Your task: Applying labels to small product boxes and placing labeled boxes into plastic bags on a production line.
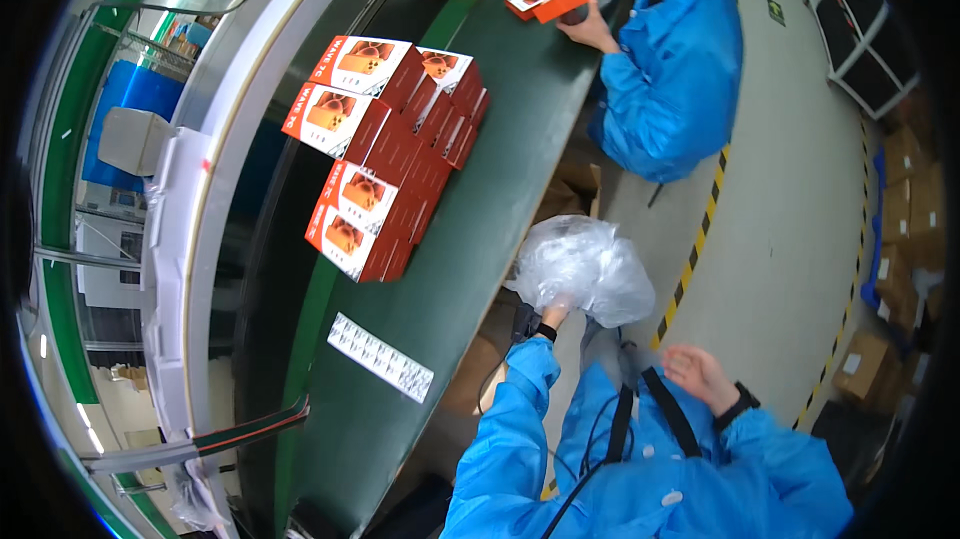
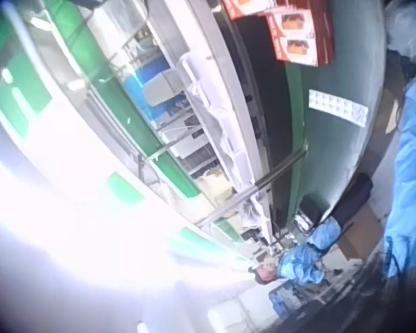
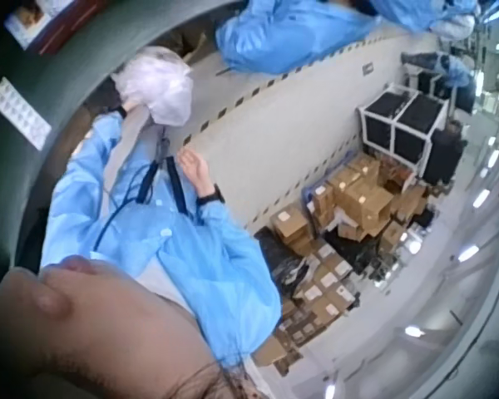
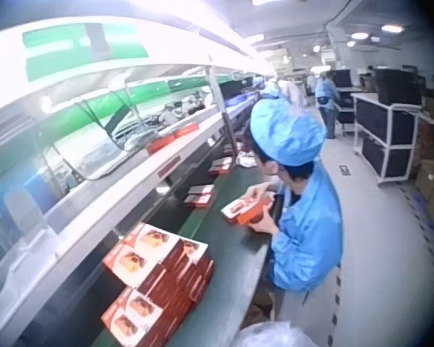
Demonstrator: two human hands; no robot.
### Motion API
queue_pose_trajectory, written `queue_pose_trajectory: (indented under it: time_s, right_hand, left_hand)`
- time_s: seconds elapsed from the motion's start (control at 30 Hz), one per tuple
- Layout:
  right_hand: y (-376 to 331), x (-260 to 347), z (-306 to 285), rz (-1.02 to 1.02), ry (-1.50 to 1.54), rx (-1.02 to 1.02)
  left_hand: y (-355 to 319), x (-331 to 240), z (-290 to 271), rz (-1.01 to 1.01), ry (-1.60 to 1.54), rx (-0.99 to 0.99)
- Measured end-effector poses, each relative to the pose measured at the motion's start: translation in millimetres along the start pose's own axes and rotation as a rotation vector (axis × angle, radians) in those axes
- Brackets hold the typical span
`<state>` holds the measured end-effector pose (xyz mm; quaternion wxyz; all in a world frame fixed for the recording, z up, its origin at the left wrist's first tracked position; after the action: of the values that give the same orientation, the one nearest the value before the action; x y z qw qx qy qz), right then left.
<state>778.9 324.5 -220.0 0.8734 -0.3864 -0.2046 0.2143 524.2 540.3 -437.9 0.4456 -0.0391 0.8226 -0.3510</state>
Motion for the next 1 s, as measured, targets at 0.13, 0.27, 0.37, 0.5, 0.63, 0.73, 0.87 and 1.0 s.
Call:
queue_pose_trajectory:
  time_s: [0.13,0.27,0.37,0.5,0.63,0.73,0.87,1.0]
  right_hand:
    - [35,-5,-41,0.024,0.033,-0.152]
    - [64,-7,-88,0.072,0.058,-0.336]
    - [83,-3,-109,0.048,0.093,-0.424]
    - [111,2,-128,0.045,0.102,-0.498]
    - [116,7,-119,0.062,0.084,-0.441]
    - [106,21,-107,0.050,0.086,-0.319]
    - [81,38,-107,0.077,0.030,-0.311]
    - [63,54,-87,0.222,-0.001,-0.229]
  left_hand:
    - [110,90,-23,-0.146,0.171,-0.125]
    - [201,173,-34,-0.282,0.270,-0.189]
    - [266,203,-29,-0.308,0.310,-0.206]
    - [315,236,-24,-0.334,0.328,-0.241]
    - [316,248,-21,-0.342,0.296,-0.292]
    - [298,237,-6,-0.302,0.236,-0.330]
    - [250,227,8,-0.244,0.133,-0.407]
    - [120,204,-37,0.219,0.288,-0.900]
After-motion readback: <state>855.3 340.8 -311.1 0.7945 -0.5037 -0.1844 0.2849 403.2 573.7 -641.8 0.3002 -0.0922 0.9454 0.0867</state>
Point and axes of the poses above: each hand's wrist, its own y-axis towards the middle knuckle, its own z-axis out of the palm, x = y × z, the point moved 9 cm from there along y, towards the middle knuckle, and after that the axes turned 7 degrees about x, right-handed, at the moved point
